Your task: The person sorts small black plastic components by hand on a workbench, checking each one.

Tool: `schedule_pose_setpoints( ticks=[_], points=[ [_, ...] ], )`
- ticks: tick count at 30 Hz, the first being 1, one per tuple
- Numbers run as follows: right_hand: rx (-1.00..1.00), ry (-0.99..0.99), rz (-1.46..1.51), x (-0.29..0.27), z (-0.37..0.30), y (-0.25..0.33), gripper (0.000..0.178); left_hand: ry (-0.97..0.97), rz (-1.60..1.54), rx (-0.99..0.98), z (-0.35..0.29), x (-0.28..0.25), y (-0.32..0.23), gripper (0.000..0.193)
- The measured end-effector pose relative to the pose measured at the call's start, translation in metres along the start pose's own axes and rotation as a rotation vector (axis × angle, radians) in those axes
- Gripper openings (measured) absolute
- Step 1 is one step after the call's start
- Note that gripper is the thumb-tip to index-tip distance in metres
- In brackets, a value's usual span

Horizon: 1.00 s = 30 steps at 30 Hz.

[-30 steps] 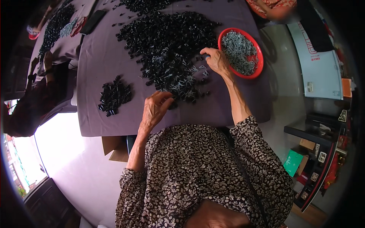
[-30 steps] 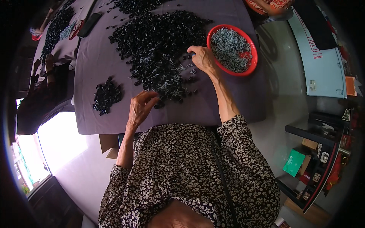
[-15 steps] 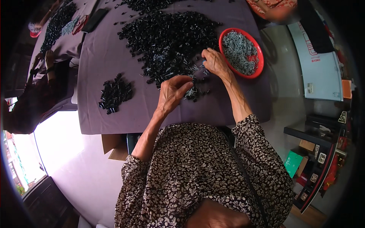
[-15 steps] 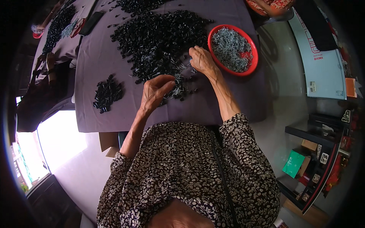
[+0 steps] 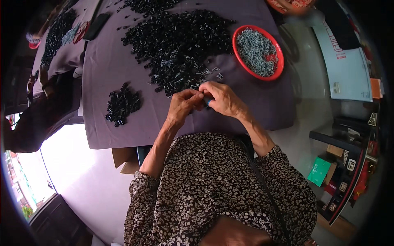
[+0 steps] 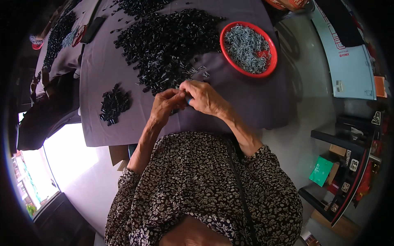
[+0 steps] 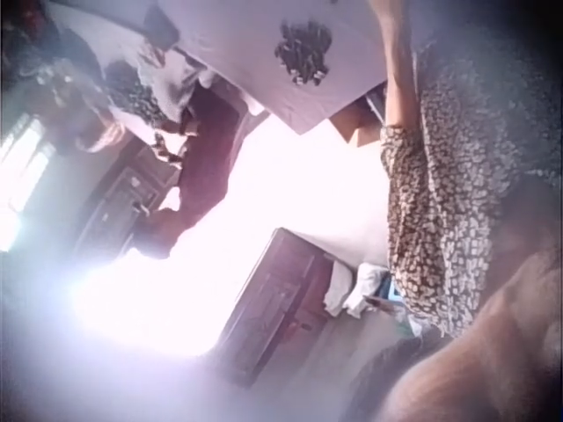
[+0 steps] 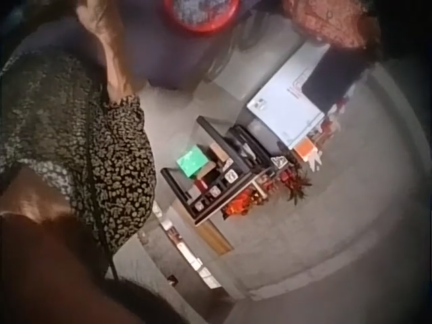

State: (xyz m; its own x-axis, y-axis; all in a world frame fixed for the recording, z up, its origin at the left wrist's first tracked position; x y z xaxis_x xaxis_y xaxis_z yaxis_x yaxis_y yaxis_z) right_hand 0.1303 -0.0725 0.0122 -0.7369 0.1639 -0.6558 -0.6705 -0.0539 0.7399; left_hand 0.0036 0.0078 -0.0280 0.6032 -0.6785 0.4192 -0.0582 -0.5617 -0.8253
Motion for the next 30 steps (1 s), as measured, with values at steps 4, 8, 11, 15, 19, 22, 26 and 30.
schedule_pose_setpoints(
  ticks=[4,8,11,15,19,22,26,30],
  points=[
    [0.047,-0.107,0.042,0.009,-0.010,0.000,0.030,-0.068,-0.210,-0.077,-0.003,-0.001,0.011,0.017],
    [0.094,-0.114,0.081,0.010,-0.015,-0.002,0.031,-0.067,-0.296,-0.065,-0.004,-0.001,0.015,0.015],
    [0.067,-0.051,0.067,0.008,-0.018,-0.001,0.034,0.004,-0.173,-0.102,-0.008,-0.003,0.012,0.015],
    [0.112,0.025,0.247,0.009,-0.019,0.007,0.036,0.133,-0.174,-0.164,-0.010,-0.009,0.012,0.014],
    [0.057,0.055,0.290,0.006,-0.015,0.002,0.033,0.175,-0.203,-0.180,-0.013,-0.011,0.011,0.011],
    [0.203,-0.044,0.112,-0.013,-0.011,-0.018,0.028,0.132,-0.284,-0.156,-0.014,-0.009,0.013,0.010],
    [0.291,-0.298,-0.253,-0.026,-0.015,-0.078,0.020,0.122,-0.342,-0.112,-0.014,-0.003,0.014,0.011],
    [0.263,-0.294,-0.366,-0.020,-0.009,-0.079,0.018,0.042,-0.301,-0.089,-0.016,-0.009,0.013,0.012]
  ],
)
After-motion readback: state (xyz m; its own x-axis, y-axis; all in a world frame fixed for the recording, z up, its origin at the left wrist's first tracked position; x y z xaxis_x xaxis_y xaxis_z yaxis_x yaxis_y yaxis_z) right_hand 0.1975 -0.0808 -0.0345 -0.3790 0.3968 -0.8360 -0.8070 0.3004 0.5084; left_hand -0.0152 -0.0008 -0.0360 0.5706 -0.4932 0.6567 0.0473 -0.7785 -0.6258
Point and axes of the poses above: each hand's wrist, its own z-axis towards the middle knuckle, its own x-axis out of the palm, y = z × x, the point moved 2 cm from there along z, towards the middle knuckle, and after that the axes turned 7 degrees about -z, right-handed, at the moved point
